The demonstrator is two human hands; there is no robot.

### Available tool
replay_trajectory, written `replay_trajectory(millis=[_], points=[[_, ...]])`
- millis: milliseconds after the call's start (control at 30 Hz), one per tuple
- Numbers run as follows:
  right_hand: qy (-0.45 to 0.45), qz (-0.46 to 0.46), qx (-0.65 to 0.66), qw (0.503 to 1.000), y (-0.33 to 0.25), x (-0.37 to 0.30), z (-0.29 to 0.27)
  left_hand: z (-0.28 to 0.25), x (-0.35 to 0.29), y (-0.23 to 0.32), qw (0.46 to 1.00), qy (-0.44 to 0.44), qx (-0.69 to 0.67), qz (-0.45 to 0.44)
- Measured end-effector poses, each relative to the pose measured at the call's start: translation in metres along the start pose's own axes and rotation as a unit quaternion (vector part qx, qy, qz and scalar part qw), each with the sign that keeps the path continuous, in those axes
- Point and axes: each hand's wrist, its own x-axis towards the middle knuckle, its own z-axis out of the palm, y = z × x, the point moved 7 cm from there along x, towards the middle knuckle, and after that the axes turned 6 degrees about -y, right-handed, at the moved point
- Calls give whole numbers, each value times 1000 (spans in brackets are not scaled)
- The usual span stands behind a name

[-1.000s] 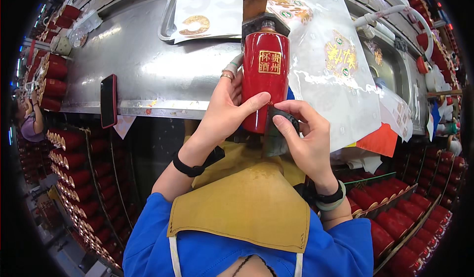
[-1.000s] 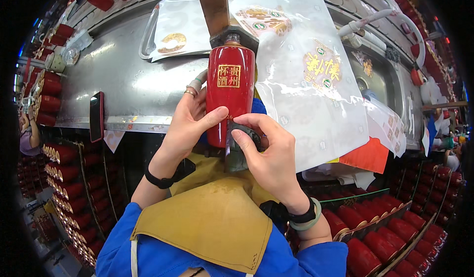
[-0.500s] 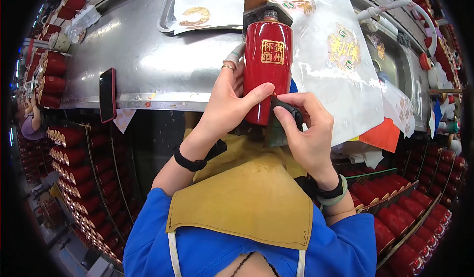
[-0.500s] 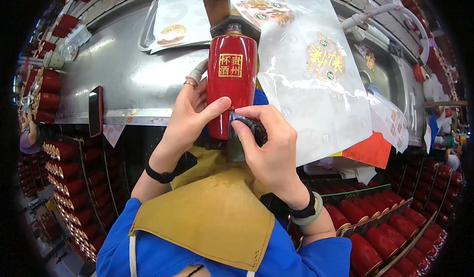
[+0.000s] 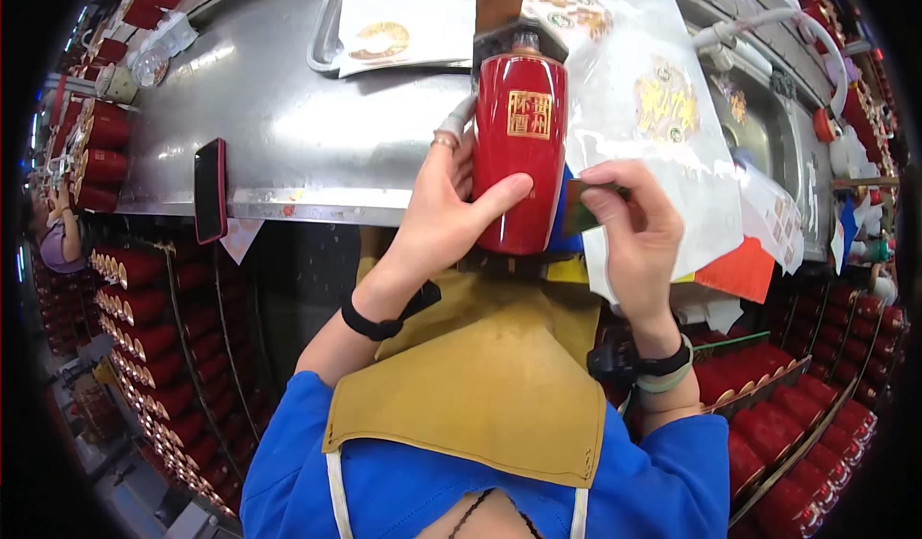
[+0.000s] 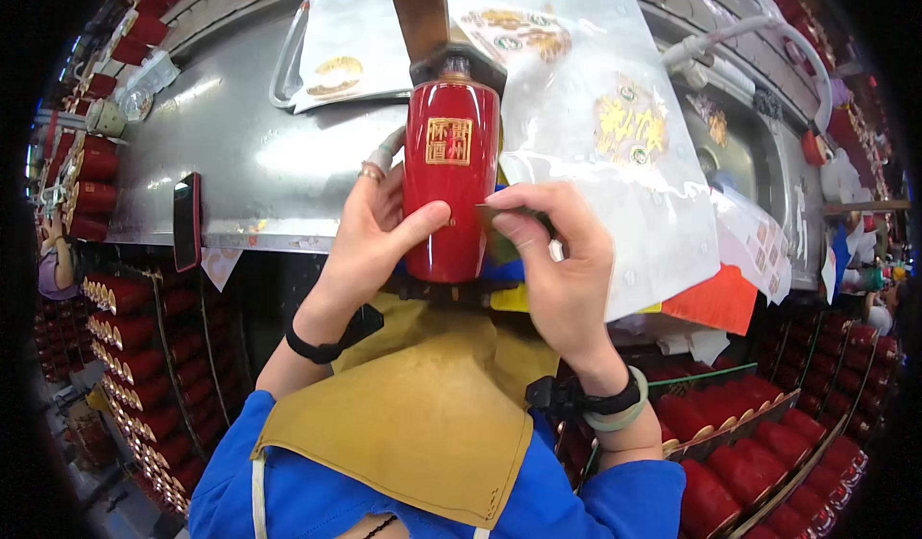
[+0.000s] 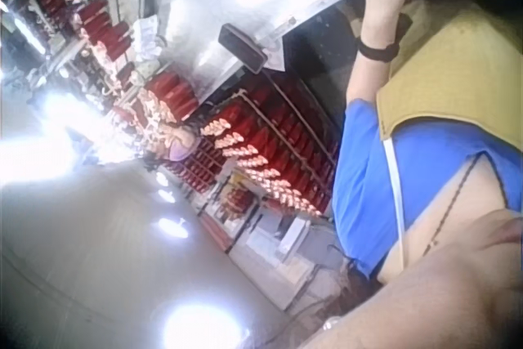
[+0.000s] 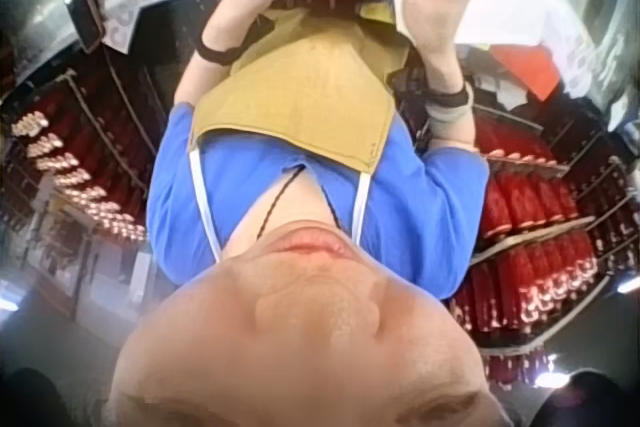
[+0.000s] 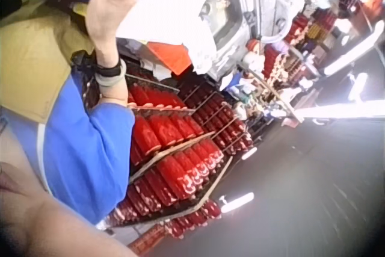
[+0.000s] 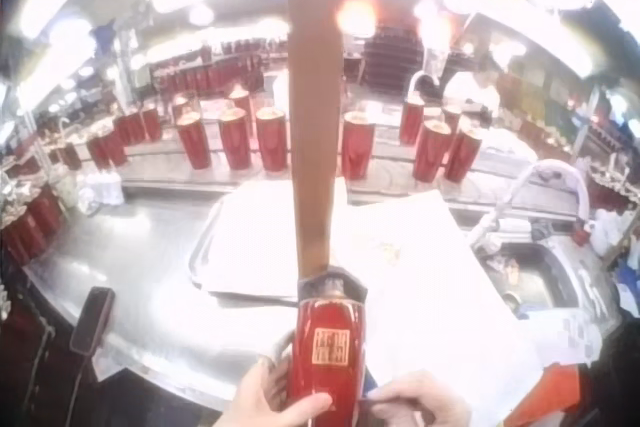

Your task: Applying decorative gold labels and cleaning red liquor bottles on a production line.

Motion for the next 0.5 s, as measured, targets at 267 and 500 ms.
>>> replay_trajectory(millis=[267, 500], points=[[-86, -216, -273, 933, -40, 49, 8, -1, 1, -2, 1000, 7, -9, -6], [-131, -349, -343, 862, -44, 111, 24, -1, -1, -1, 1000, 5, -14, 6]])
